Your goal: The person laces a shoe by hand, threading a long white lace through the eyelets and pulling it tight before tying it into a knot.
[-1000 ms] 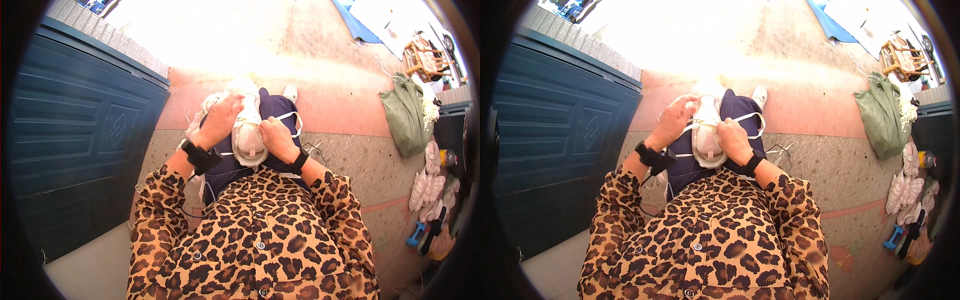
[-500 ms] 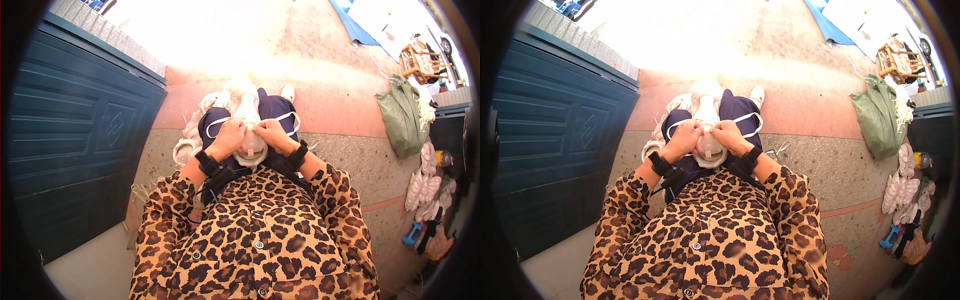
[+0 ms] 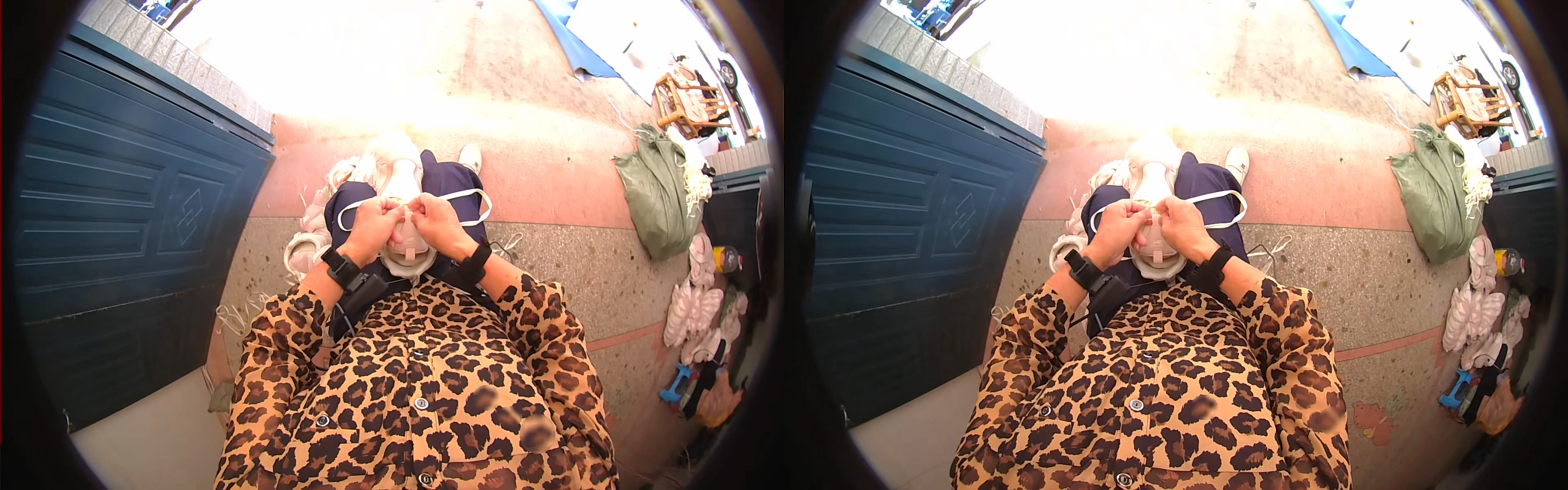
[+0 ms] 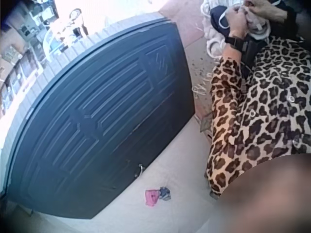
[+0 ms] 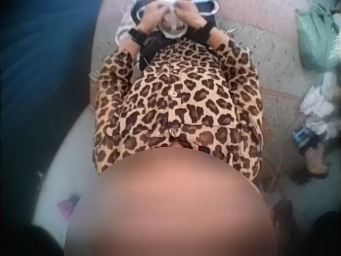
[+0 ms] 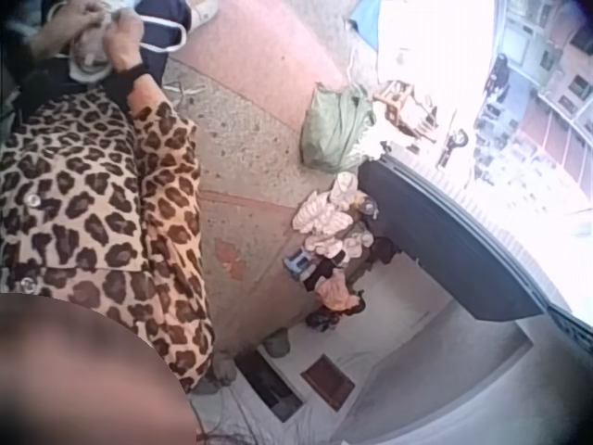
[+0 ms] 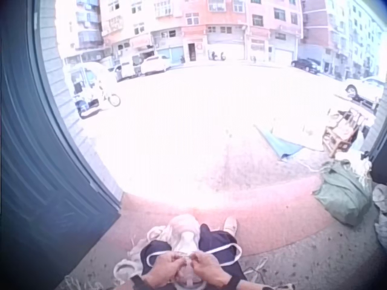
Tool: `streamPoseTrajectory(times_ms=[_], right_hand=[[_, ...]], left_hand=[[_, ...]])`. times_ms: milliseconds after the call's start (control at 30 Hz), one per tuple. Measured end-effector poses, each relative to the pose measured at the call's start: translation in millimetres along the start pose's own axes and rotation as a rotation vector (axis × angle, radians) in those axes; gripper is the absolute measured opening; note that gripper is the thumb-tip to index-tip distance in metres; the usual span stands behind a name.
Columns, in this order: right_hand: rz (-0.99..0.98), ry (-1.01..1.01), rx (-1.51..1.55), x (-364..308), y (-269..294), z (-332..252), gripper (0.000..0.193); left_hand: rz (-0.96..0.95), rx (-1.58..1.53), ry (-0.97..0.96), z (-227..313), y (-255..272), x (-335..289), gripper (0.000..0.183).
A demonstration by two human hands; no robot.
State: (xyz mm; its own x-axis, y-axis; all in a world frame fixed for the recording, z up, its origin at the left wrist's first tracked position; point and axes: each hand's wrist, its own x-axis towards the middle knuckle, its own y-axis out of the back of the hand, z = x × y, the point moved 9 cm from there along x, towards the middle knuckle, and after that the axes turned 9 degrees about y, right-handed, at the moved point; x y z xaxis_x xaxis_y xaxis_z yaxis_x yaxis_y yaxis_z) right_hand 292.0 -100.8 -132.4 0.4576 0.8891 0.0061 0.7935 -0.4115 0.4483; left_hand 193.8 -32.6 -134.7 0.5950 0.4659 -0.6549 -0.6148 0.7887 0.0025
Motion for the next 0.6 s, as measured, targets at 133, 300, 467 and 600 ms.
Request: streamPoseTrajectory(times_ms=[133, 300, 467, 600], right_hand=[[-0.051, -0.004, -0.011, 2.7, 5.2, -1.4, 0.022], [-0.307, 0.195, -0.079, -7.1, 10.3, -33.9, 0.034], [-0.192, 0.097, 0.021, 6.7, 1.1, -21.7, 0.019], [-0.170, -0.128, 0.405, -4.9, 10.1, -9.1, 0.020]], left_hand=[[0.162, 0.334, -0.152, 10.3, 8.7, 4.4, 0.013], [-0.131, 0.055, -0.125, 51.9, 18.2, -25.5, 0.012], [-0.147, 0.263, -0.097, 50.3, 9.4, -25.5, 0.015], [0.170, 0.674, -0.371, 32.6, 27.2, -17.9, 0.019]])
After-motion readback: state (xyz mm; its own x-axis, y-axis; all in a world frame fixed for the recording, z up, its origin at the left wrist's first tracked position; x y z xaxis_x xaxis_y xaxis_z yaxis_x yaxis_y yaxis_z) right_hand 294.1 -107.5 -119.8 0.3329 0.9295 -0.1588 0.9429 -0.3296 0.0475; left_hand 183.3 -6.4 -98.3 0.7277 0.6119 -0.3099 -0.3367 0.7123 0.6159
